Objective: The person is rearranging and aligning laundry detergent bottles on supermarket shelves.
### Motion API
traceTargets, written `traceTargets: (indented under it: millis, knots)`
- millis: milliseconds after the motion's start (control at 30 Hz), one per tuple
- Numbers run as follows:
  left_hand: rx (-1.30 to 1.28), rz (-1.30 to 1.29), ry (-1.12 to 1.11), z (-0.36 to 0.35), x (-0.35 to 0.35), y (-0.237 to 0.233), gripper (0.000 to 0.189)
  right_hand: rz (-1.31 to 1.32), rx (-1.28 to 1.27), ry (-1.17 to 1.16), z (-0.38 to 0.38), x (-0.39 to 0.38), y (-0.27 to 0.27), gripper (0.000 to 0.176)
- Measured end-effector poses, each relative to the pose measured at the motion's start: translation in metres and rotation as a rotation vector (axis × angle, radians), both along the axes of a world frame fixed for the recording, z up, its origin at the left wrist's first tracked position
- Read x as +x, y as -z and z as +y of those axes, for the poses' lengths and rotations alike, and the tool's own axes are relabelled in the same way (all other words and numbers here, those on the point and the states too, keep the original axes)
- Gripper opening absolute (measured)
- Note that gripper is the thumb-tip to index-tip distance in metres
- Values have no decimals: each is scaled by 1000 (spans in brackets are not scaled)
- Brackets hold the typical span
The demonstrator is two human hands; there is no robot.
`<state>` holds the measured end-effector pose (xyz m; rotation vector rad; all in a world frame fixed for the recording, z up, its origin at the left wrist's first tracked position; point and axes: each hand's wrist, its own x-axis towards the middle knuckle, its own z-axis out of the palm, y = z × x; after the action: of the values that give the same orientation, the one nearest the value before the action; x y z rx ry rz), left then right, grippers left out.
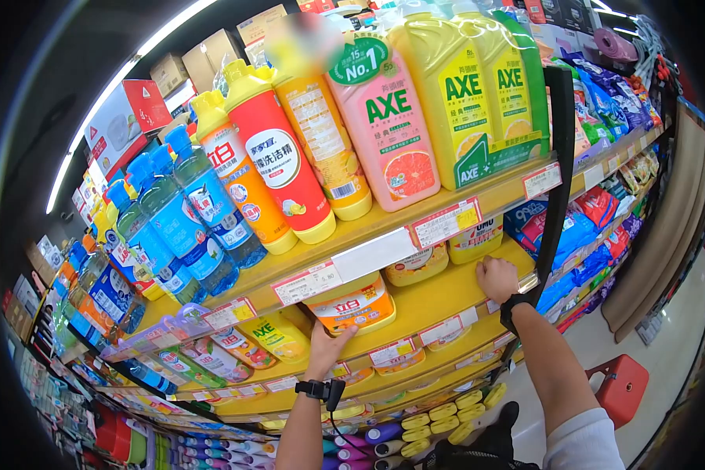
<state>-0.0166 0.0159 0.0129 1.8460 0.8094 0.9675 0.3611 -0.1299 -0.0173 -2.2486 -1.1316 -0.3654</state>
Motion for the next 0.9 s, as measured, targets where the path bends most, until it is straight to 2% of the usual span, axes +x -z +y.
traceTargets:
  millis: [300, 400, 500, 900]
  knots:
    - [-70, -12, 12, -3, 0, -4, 59, -6, 26, -9, 0, -1, -2, 28]
    - [22, 27, 10, -3, -1, -3, 52, -7, 28, -11, -1, -2, -1, 28]
    - [-6, -7, -1, -5, 0, -5, 59, -8, 28, -12, -2, -1, -1, 28]
    - [-36, -15, -4, -3, 1, -3, 56, -10, 38, -12, -1, -2, -1, 27]
